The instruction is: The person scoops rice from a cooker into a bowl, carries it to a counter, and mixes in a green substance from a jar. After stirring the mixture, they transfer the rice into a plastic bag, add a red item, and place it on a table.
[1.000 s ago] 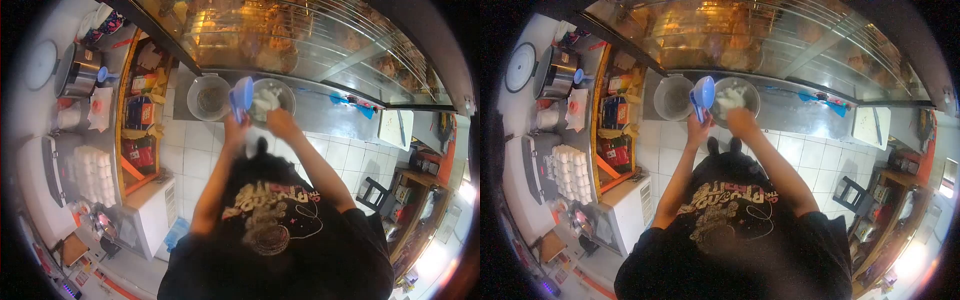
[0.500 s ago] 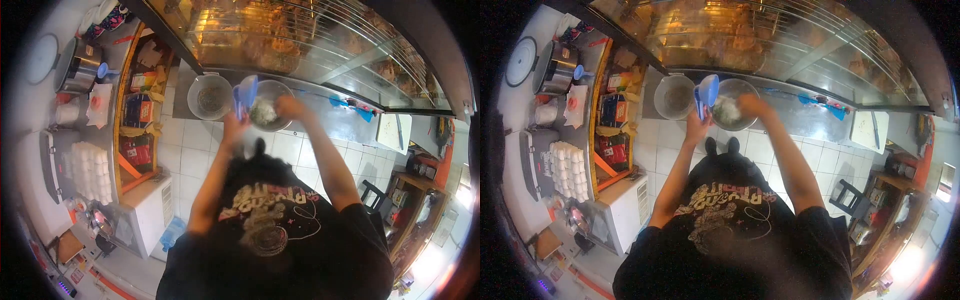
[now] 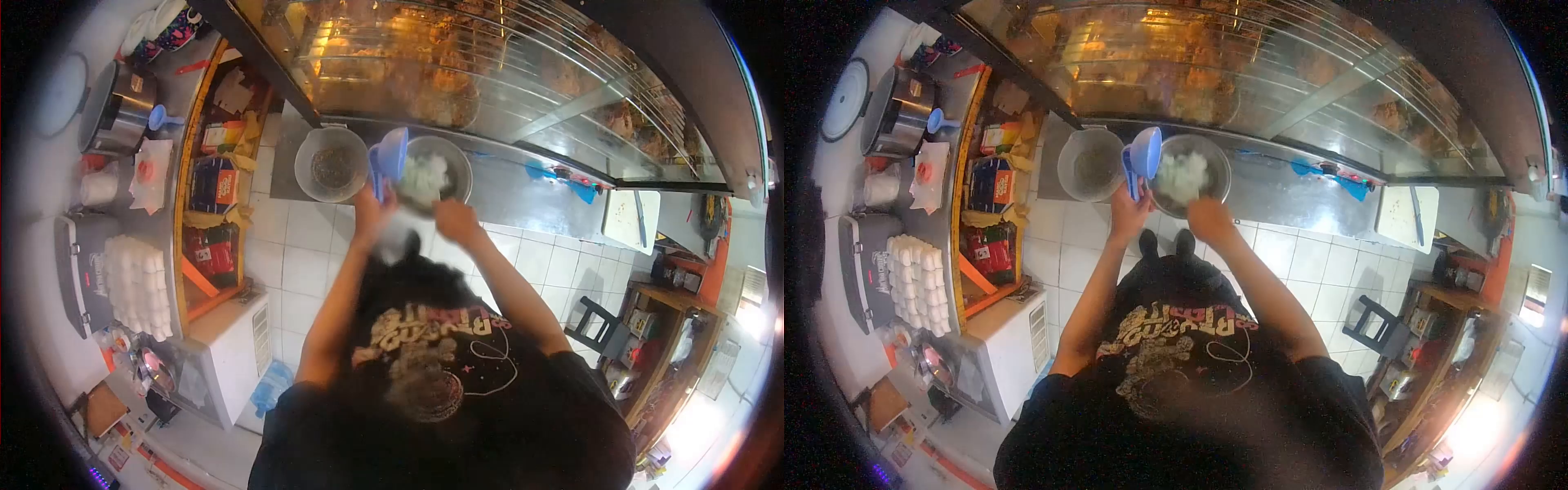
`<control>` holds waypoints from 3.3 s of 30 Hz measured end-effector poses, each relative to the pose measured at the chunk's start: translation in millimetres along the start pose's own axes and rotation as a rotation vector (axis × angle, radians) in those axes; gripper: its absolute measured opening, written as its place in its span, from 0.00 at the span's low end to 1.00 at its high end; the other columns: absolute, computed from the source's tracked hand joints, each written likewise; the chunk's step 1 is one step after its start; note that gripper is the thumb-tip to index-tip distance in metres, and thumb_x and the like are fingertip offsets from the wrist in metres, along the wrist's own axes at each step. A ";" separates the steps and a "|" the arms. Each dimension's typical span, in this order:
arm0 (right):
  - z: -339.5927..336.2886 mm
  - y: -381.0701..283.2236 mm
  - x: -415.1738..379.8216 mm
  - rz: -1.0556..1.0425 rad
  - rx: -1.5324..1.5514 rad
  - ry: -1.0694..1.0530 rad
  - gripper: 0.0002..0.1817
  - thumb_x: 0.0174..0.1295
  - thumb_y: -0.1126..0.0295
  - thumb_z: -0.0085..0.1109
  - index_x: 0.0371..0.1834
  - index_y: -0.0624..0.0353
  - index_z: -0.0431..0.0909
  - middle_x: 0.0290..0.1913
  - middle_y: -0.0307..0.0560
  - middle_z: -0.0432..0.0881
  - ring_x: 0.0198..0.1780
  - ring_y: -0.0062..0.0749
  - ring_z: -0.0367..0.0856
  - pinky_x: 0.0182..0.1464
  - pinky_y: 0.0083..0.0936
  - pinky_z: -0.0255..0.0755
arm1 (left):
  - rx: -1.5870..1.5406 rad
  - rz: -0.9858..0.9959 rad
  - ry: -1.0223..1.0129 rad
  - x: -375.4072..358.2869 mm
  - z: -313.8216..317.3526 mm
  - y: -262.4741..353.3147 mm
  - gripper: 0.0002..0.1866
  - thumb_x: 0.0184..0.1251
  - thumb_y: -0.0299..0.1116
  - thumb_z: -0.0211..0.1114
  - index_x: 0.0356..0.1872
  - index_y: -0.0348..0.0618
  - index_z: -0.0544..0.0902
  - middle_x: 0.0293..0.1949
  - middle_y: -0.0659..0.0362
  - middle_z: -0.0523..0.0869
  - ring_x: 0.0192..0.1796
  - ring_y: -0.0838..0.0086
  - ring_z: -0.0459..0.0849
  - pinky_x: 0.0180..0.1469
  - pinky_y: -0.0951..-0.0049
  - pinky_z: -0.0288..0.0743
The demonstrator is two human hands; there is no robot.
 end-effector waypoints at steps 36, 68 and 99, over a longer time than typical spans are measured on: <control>-21.8 48.9 50.3 -0.125 0.063 -0.041 0.18 0.57 0.74 0.50 0.50 0.66 0.78 0.34 0.66 0.82 0.39 0.59 0.84 0.42 0.48 0.77 | 0.031 0.026 -0.046 1.9 1.0 -34.1 0.11 0.65 0.20 0.60 0.47 0.34 0.72 0.33 0.62 0.70 0.33 0.78 0.80 0.32 0.74 0.85; -8.6 2.6 -13.3 0.084 0.059 0.002 0.11 0.59 0.74 0.47 0.36 0.65 0.81 0.39 0.66 0.82 0.43 0.58 0.83 0.43 0.46 0.78 | 0.115 0.011 -0.013 -5.3 6.8 -24.7 0.10 0.63 0.16 0.58 0.45 0.33 0.71 0.29 0.60 0.72 0.26 0.75 0.82 0.29 0.73 0.83; -40.9 -3.3 -6.6 -0.006 -0.007 -0.078 0.11 0.56 0.72 0.51 0.37 0.62 0.83 0.41 0.58 0.84 0.41 0.52 0.85 0.42 0.45 0.79 | 0.031 -0.010 0.033 -2.9 -4.5 -16.0 0.05 0.65 0.19 0.60 0.37 0.33 0.72 0.27 0.60 0.74 0.26 0.74 0.83 0.29 0.72 0.85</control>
Point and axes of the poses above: each hand's wrist, its own x-axis towards the middle knuckle, its own z-axis out of the palm, y = z × x, the point moved 1 cm from there along x, towards the middle knuckle
